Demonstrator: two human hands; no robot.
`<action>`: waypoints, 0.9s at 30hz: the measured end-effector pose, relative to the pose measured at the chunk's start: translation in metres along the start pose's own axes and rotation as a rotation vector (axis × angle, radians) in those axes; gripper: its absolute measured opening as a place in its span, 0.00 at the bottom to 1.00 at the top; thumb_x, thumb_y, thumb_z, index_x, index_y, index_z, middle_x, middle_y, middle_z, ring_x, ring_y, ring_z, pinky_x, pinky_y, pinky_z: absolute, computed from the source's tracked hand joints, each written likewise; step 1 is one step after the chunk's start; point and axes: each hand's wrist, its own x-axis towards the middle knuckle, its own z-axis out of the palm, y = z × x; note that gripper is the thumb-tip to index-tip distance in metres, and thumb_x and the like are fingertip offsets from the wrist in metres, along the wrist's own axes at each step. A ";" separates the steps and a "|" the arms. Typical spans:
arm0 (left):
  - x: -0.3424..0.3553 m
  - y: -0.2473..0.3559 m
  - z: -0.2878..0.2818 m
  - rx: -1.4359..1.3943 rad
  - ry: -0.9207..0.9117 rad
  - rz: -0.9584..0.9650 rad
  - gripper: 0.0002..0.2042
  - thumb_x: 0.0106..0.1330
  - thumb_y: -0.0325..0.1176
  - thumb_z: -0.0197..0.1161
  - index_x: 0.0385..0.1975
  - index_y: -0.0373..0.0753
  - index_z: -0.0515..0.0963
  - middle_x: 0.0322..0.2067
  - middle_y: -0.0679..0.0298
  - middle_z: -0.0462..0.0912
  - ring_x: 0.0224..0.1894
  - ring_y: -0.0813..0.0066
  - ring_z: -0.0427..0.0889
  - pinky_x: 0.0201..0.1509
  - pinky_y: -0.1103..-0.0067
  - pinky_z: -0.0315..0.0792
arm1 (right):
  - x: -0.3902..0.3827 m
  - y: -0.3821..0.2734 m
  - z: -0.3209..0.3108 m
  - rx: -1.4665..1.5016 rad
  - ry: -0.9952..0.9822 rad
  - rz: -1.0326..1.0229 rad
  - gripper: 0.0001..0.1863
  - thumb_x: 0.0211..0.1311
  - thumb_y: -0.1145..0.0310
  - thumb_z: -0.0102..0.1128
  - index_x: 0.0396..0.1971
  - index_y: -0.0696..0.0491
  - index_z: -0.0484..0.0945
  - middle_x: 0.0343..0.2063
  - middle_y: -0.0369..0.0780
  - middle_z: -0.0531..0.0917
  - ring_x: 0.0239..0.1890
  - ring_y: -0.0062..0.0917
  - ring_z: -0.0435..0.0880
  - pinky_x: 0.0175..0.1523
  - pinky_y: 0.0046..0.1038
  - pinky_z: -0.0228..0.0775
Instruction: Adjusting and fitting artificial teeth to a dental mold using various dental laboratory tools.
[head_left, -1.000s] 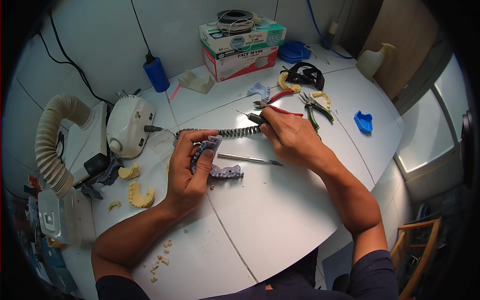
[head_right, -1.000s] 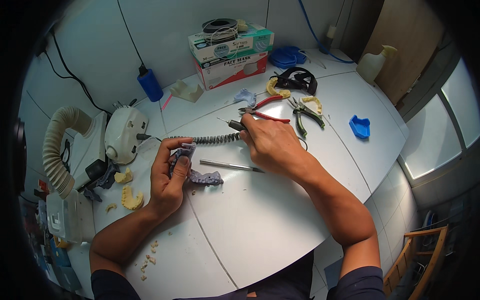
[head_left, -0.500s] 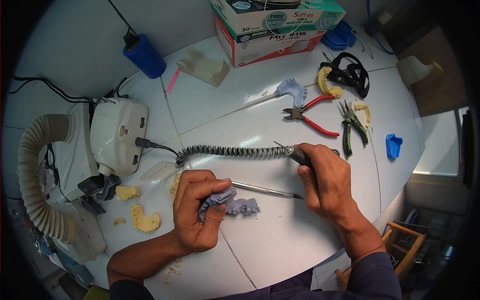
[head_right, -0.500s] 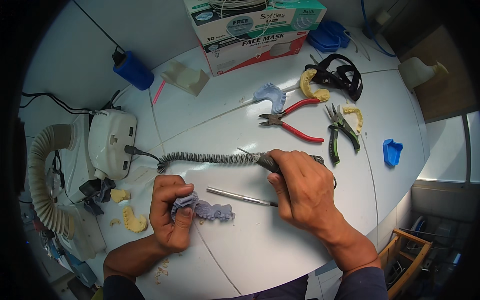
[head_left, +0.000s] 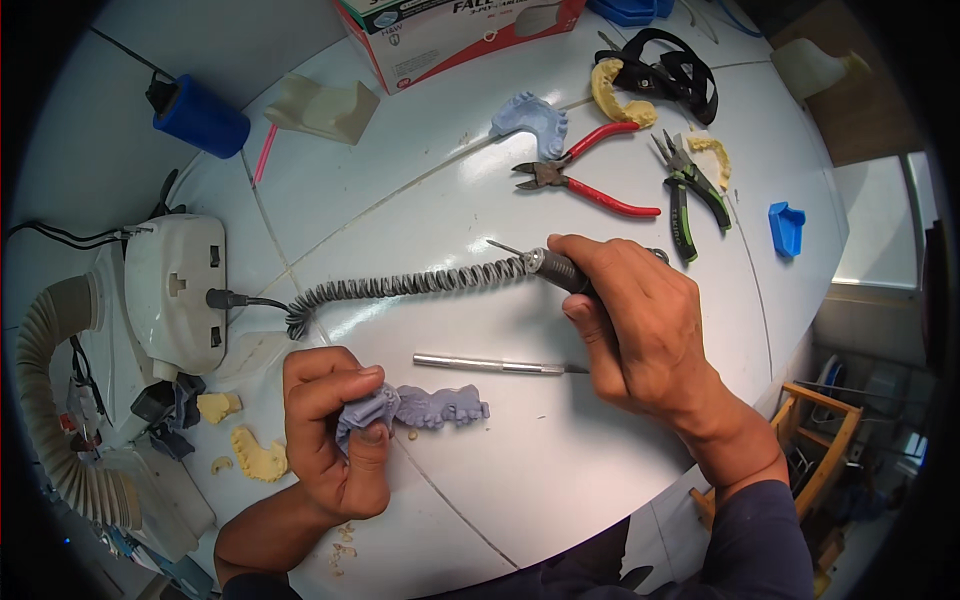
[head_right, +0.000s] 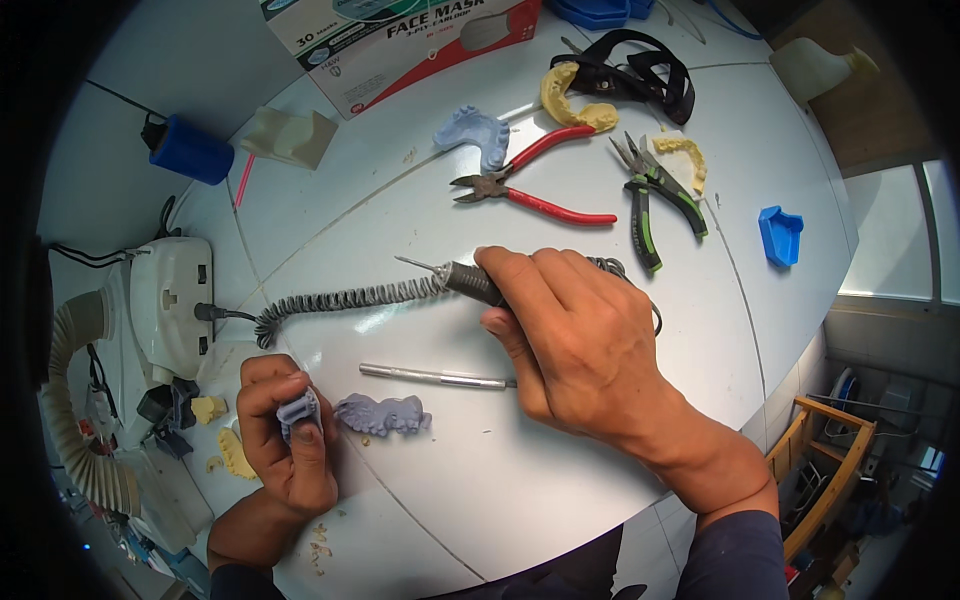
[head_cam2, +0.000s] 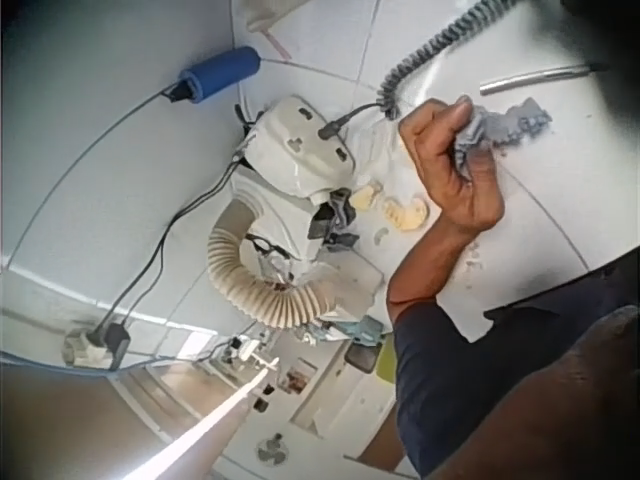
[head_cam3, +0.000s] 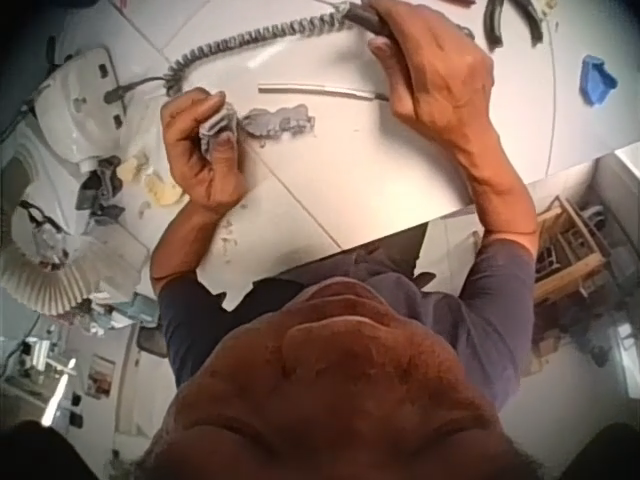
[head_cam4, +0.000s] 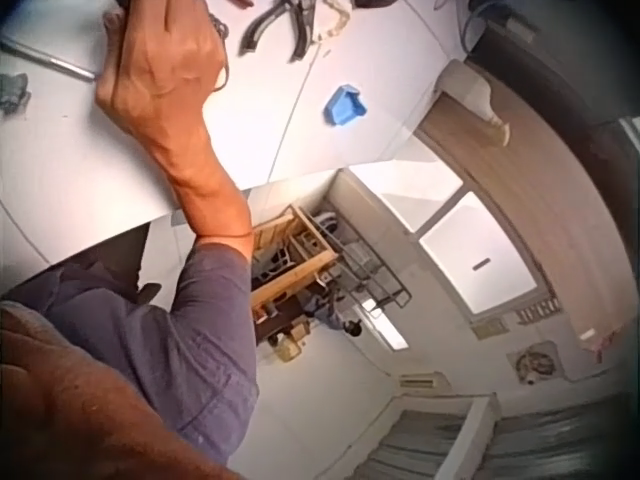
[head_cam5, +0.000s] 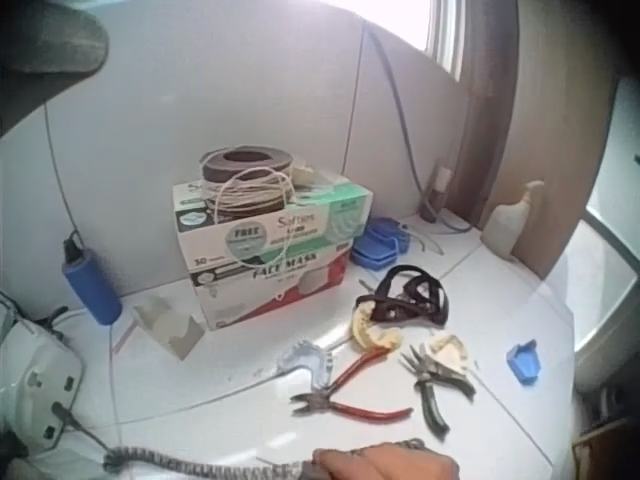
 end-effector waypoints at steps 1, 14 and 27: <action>-0.001 -0.002 0.000 0.006 0.003 -0.009 0.18 0.81 0.37 0.56 0.61 0.32 0.70 0.52 0.53 0.68 0.27 0.83 0.69 0.28 0.86 0.64 | -0.003 0.001 0.002 -0.003 0.035 -0.012 0.14 0.67 0.68 0.66 0.50 0.55 0.81 0.29 0.42 0.81 0.27 0.37 0.80 0.32 0.36 0.72; 0.030 -0.011 0.009 -0.256 0.187 -0.143 0.18 0.84 0.36 0.55 0.67 0.35 0.73 0.35 0.71 0.71 0.36 0.86 0.66 0.41 0.88 0.63 | 0.005 0.009 0.026 -0.245 0.115 -0.144 0.13 0.72 0.63 0.58 0.49 0.51 0.84 0.36 0.46 0.91 0.43 0.40 0.92 0.46 0.44 0.82; 0.020 0.000 0.011 -0.281 0.147 -0.151 0.16 0.83 0.35 0.55 0.64 0.38 0.75 0.38 0.71 0.75 0.35 0.87 0.68 0.40 0.87 0.64 | -0.003 0.004 0.025 -0.111 0.183 -0.290 0.11 0.74 0.61 0.63 0.45 0.53 0.80 0.29 0.43 0.85 0.34 0.40 0.88 0.40 0.43 0.78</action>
